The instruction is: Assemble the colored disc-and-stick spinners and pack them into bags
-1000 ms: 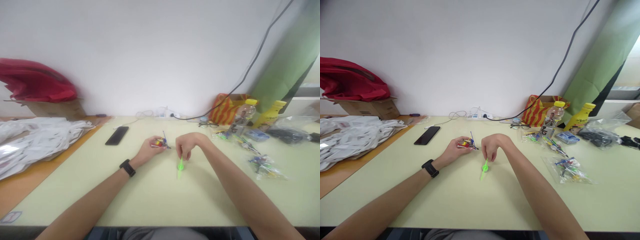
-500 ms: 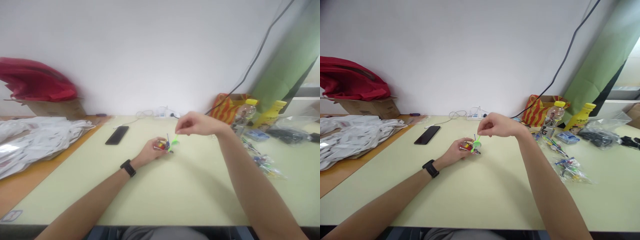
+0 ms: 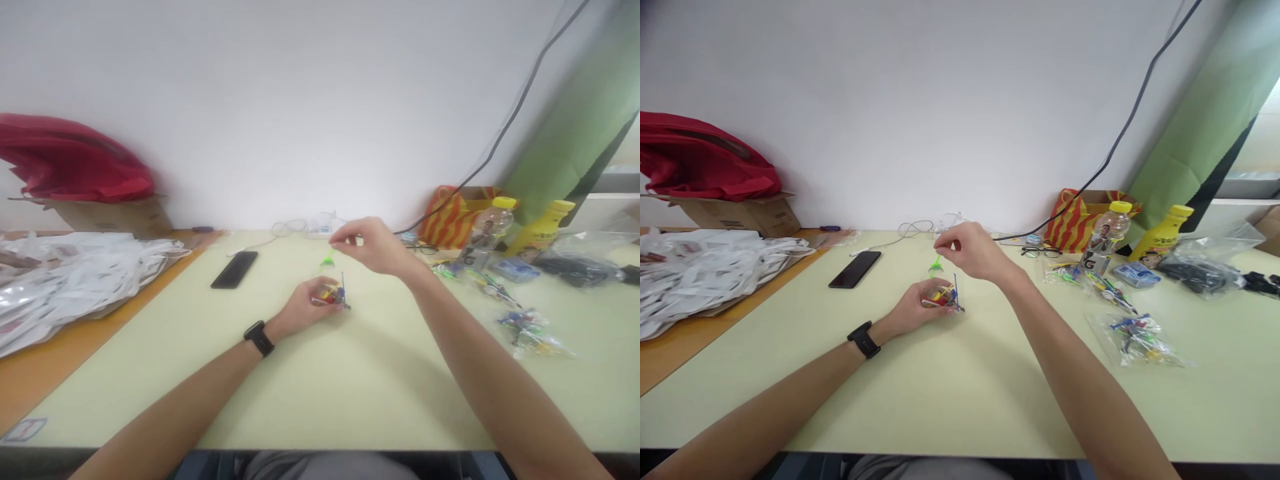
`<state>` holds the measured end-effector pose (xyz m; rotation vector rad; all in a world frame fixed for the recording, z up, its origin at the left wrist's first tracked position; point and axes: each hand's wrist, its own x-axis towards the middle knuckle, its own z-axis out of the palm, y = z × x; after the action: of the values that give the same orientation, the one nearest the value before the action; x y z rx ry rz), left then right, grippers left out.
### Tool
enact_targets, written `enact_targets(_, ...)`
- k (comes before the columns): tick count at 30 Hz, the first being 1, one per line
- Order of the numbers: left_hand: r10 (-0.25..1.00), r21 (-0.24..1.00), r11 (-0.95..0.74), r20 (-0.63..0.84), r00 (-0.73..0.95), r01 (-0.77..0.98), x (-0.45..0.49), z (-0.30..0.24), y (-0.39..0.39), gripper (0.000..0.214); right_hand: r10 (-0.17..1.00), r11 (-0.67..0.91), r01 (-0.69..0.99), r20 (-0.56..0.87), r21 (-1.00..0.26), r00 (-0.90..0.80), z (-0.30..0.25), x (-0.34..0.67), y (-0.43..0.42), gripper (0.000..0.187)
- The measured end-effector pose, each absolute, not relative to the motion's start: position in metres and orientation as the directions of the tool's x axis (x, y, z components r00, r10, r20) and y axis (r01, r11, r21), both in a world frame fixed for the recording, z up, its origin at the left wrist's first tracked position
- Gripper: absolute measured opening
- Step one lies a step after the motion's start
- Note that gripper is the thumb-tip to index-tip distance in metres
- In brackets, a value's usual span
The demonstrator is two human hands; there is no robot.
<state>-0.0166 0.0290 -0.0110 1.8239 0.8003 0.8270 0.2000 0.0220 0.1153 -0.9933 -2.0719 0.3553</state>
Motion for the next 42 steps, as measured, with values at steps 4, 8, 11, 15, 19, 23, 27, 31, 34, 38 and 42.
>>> enact_targets(4, 0.799, 0.918, -0.365, 0.224, 0.558, 0.154, -0.014, -0.009, 0.027, 0.050, 0.747, 0.664, 0.543, 0.490, -0.514, -0.449, 0.105, 0.186, 0.022, 0.016)
enact_targets(8, 0.790, 0.917, -0.375, 0.236, 0.566, 0.140, -0.013, -0.006, 0.025, 0.044, 0.738, 0.674, 0.522, 0.479, -0.523, -0.475, 0.104, 0.179, 0.019, 0.018)
enact_targets(11, 0.777, 0.919, -0.371, 0.228, 0.586, 0.135, -0.013, -0.004, 0.025, 0.038, 0.740, 0.670, 0.520, 0.430, -0.530, -0.517, 0.107, 0.178, 0.015, 0.020)
enact_targets(15, 0.776, 0.921, -0.366, 0.222, 0.590, 0.135, -0.014, -0.004, 0.025, 0.036, 0.731, 0.672, 0.564, 0.304, -0.480, -0.611, 0.109, 0.180, 0.013, 0.024)
enact_targets(19, 0.796, 0.939, -0.314, 0.179, 0.578, 0.141, -0.015, -0.007, 0.026, 0.046, 0.721, 0.692, 0.582, 0.376, -0.427, -0.581, 0.109, 0.184, 0.013, 0.025)
enact_targets(23, 0.822, 0.950, -0.277, 0.157, 0.548, 0.144, -0.016, -0.006, 0.025, 0.053, 0.710, 0.703, 0.570, 0.459, -0.425, -0.534, 0.112, 0.194, 0.015, 0.022)
enact_targets(27, 0.829, 0.960, -0.252, 0.150, 0.538, 0.121, -0.018, -0.002, 0.024, 0.055, 0.698, 0.714, 0.547, 0.499, -0.437, -0.513, 0.118, 0.206, 0.014, 0.021)
enact_targets(31, 0.800, 0.952, -0.275, 0.150, 0.581, 0.132, -0.018, 0.000, 0.024, 0.046, 0.727, 0.686, 0.562, 0.464, -0.461, -0.506, 0.124, 0.215, 0.011, 0.023)
enact_targets(34, 0.813, 0.934, -0.349, 0.259, 0.521, 0.081, -0.017, 0.000, 0.023, 0.047, 0.712, 0.701, 0.535, 0.504, -0.471, -0.489, 0.127, 0.217, 0.009, 0.023)
enact_targets(38, 0.780, 0.923, -0.343, 0.176, 0.600, 0.174, -0.017, -0.002, 0.023, 0.043, 0.705, 0.710, 0.491, 0.515, -0.505, -0.489, 0.131, 0.219, 0.007, 0.023)
enact_targets(42, 0.787, 0.922, -0.335, 0.161, 0.595, 0.194, -0.018, 0.000, 0.020, 0.042, 0.723, 0.690, 0.496, 0.467, -0.528, -0.509, 0.128, 0.223, 0.005, 0.032)
